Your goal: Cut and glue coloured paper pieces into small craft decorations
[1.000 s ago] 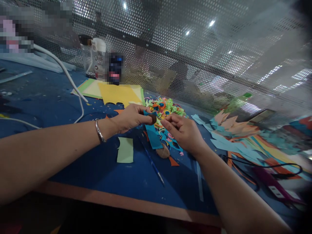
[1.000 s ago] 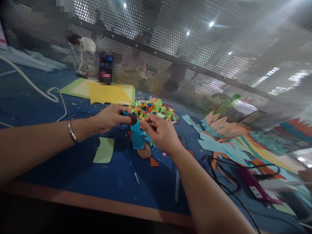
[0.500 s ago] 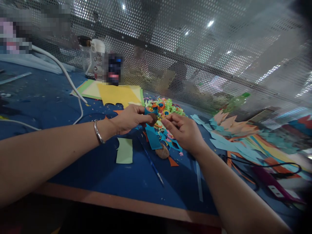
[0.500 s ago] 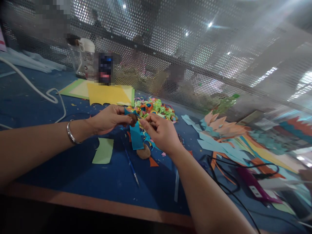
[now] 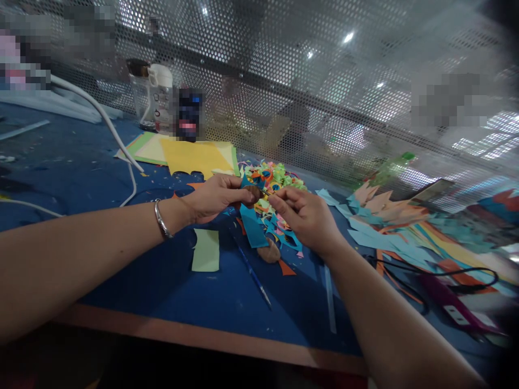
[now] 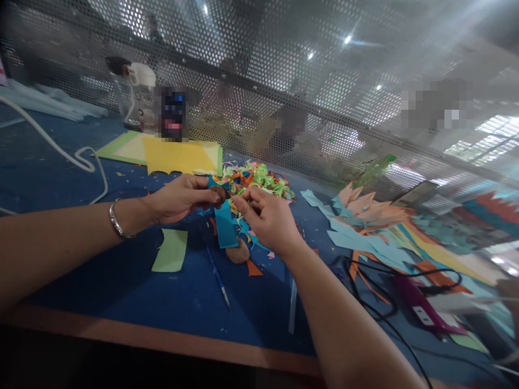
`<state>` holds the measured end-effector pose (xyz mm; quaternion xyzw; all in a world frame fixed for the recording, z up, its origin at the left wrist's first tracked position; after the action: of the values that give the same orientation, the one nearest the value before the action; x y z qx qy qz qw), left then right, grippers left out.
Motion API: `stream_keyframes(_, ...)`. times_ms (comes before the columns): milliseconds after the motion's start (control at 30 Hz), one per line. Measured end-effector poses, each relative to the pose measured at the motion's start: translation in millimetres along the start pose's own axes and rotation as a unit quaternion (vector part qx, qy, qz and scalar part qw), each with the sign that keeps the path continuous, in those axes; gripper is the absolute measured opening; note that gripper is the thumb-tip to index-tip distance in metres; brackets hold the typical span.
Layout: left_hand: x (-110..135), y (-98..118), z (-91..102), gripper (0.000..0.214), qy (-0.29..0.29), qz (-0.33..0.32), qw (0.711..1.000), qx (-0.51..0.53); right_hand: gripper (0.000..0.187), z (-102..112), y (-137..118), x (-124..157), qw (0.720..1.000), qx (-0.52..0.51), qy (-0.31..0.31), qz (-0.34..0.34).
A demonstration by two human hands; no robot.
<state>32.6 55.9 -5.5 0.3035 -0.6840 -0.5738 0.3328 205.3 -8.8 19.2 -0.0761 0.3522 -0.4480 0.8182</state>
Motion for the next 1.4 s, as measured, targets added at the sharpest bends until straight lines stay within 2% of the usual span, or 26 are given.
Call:
stream_keyframes(300, -1.5, -2.1, -0.7, 0.007, -0.058, -0.011, 0.998, 0.011, 0.035, 0.0, -0.4, 0.2, 1.0, 0.01, -0.005, 0.0)
stream_keyframes(433, -4.6, -5.2, 0.0, 0.012, -0.072, -0.021, 0.997, 0.012, 0.04, 1.0, -0.1, -1.5, 1.0, 0.01, 0.021, -0.003)
stream_keyframes(633, -3.4, -5.5, 0.0, 0.017, -0.019, -0.037, 0.999, 0.004, 0.045, -3.2, 8.3, -1.3, 0.994, -0.074, 0.061, -0.058)
stream_keyframes(900, 0.0, -6.7, -4.3, 0.019, -0.042, -0.033, 0.998, -0.018, 0.047, -12.3, 9.0, -1.8, 0.976, -0.183, 0.049, -0.105)
stream_keyframes(1033, 0.0, -7.9, -4.8, 0.018, -0.053, -0.024, 0.998, -0.024, 0.042, -14.9, 7.6, -2.2, 0.966, -0.233, 0.043, -0.105)
stream_keyframes(1167, 1.0, -8.9, -6.5, 0.018, -0.049, -0.014, 0.999, -0.016, 0.038, -16.0, 7.5, -2.2, 0.967, -0.236, 0.04, -0.092)
stream_keyframes(1400, 1.9, -8.6, -7.1, 0.027, -0.013, 0.04, 0.996, 0.073, 0.035, -13.0, 11.9, -1.7, 0.966, -0.233, 0.073, -0.08)
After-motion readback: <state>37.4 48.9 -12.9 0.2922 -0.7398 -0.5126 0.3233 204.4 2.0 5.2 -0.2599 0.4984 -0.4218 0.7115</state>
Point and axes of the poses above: each hand's wrist, its own x-axis away from the middle knuckle, its own z-axis out of the back of the hand, y = z × x, the point moved 3 cm from there along -x, towards the middle knuckle, and after that the axes turned 14 degrees about z, right-handed, at the moved point
